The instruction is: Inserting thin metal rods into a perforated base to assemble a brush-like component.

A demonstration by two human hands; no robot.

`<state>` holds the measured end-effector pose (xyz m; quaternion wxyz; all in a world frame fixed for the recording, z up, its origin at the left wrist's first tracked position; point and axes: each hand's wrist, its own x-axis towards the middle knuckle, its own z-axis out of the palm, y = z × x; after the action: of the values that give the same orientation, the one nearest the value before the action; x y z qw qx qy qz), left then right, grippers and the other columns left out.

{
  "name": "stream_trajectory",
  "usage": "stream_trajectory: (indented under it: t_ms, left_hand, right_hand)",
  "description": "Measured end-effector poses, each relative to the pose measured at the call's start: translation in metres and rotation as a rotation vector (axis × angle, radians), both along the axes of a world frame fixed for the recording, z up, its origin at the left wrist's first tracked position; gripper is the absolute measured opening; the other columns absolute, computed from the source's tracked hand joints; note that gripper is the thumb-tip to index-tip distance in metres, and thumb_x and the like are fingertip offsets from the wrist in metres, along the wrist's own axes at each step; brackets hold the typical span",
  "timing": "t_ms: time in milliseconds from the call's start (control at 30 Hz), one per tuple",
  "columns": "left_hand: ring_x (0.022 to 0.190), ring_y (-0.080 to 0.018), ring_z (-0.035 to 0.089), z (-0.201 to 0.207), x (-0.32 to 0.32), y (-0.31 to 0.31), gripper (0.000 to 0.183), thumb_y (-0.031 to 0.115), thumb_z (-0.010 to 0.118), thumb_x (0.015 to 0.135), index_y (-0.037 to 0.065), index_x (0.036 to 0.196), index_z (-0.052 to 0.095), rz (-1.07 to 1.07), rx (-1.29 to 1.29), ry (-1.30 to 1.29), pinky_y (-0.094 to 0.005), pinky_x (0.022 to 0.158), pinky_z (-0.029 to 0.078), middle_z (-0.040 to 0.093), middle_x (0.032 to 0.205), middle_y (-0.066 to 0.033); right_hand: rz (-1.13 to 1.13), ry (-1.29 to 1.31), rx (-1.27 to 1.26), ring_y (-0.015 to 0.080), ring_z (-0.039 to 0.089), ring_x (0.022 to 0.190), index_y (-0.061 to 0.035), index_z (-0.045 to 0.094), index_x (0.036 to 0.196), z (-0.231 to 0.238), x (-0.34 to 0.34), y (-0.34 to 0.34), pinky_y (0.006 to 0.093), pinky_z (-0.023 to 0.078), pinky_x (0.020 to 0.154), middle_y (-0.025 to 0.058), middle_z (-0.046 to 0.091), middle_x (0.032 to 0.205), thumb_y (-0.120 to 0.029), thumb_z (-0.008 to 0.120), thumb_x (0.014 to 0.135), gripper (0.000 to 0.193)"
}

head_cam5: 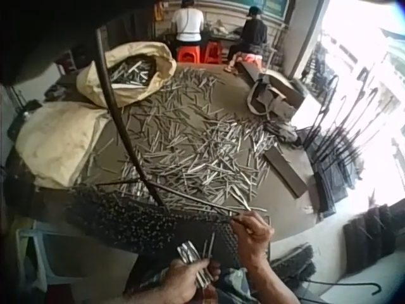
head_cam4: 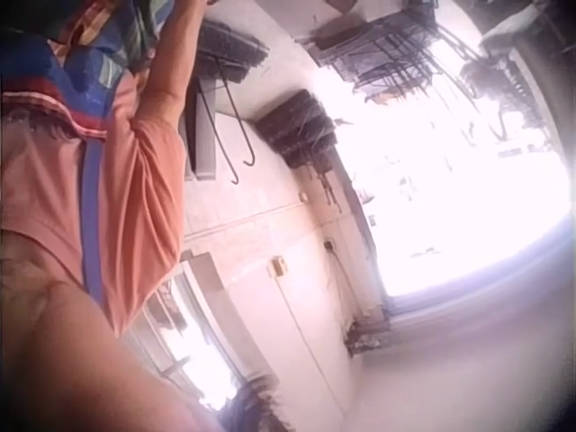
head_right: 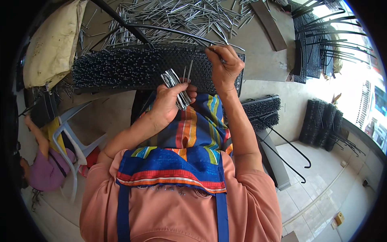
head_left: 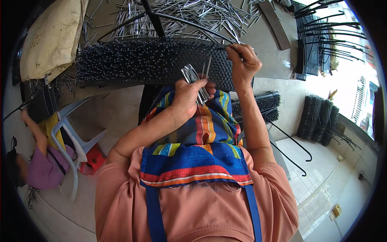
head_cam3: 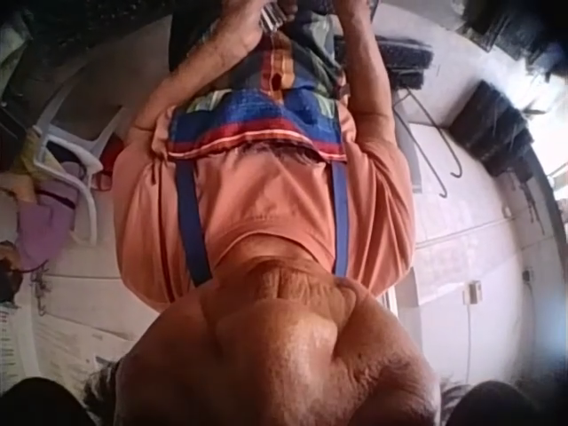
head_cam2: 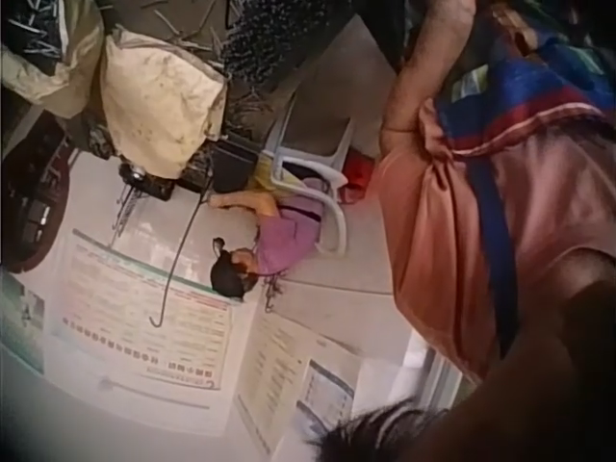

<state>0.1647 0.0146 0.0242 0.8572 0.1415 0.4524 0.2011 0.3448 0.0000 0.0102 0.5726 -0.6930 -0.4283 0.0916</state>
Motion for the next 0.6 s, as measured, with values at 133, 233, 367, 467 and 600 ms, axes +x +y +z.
stream_trajectory:
  t_ms: [133,233,367,467,600]
  left_hand:
    - [0.066,-0.0242,0.068,0.0,0.002,-0.002,0.01,0.003,0.059,0.088,-0.004,0.095,0.062,0.017,-0.007,0.015,-0.0352,0.059,0.057,0.069,0.083,-0.0166]
    - [0.066,-0.0238,0.068,0.0,0.003,-0.001,0.009,0.003,0.059,0.088,-0.004,0.093,0.062,0.024,-0.001,0.026,-0.0347,0.059,0.057,0.069,0.082,-0.0165]
    - [0.071,-0.0234,0.069,-0.004,0.001,0.0,0.012,0.003,0.058,0.089,-0.001,0.1,0.061,-0.015,-0.004,0.004,-0.0352,0.063,0.058,0.069,0.085,-0.0152]
    - [0.071,-0.0236,0.069,-0.003,0.001,-0.002,0.012,0.003,0.058,0.089,-0.001,0.1,0.061,-0.005,-0.009,0.0,-0.0355,0.063,0.058,0.069,0.084,-0.0154]
    - [0.071,-0.0237,0.069,-0.007,0.001,-0.001,0.011,0.004,0.059,0.089,-0.001,0.099,0.062,0.0,-0.003,-0.019,-0.036,0.063,0.058,0.069,0.084,-0.0153]
  right_hand:
    - [0.022,-0.151,-0.156,0.0114,0.062,0.062,0.0027,0.071,0.084,0.001,-0.009,0.006,0.0239,0.048,0.056,0.0071,0.066,0.074,0.004,0.073,0.076,0.008]
    - [0.015,-0.258,-0.223,0.0141,0.063,0.06,0.0012,0.072,0.083,0.002,-0.012,0.01,0.0255,0.048,0.057,0.0086,0.067,0.074,0.002,0.074,0.075,0.008]
    - [0.033,-0.253,-0.236,0.016,0.065,0.062,-0.0001,0.072,0.087,0.0,-0.011,0.007,0.0261,0.049,0.058,0.0093,0.068,0.077,0.0,0.073,0.076,0.01]
    - [0.026,-0.301,-0.225,0.0168,0.067,0.064,-0.0015,0.071,0.094,-0.002,-0.011,0.009,0.0276,0.049,0.057,0.0098,0.067,0.077,-0.001,0.069,0.081,0.013]
    - [-0.019,-0.418,-0.34,0.0294,0.067,0.068,-0.0035,0.067,0.095,0.005,-0.012,0.013,0.0364,0.05,0.06,0.0146,0.066,0.08,-0.009,0.064,0.087,0.01]
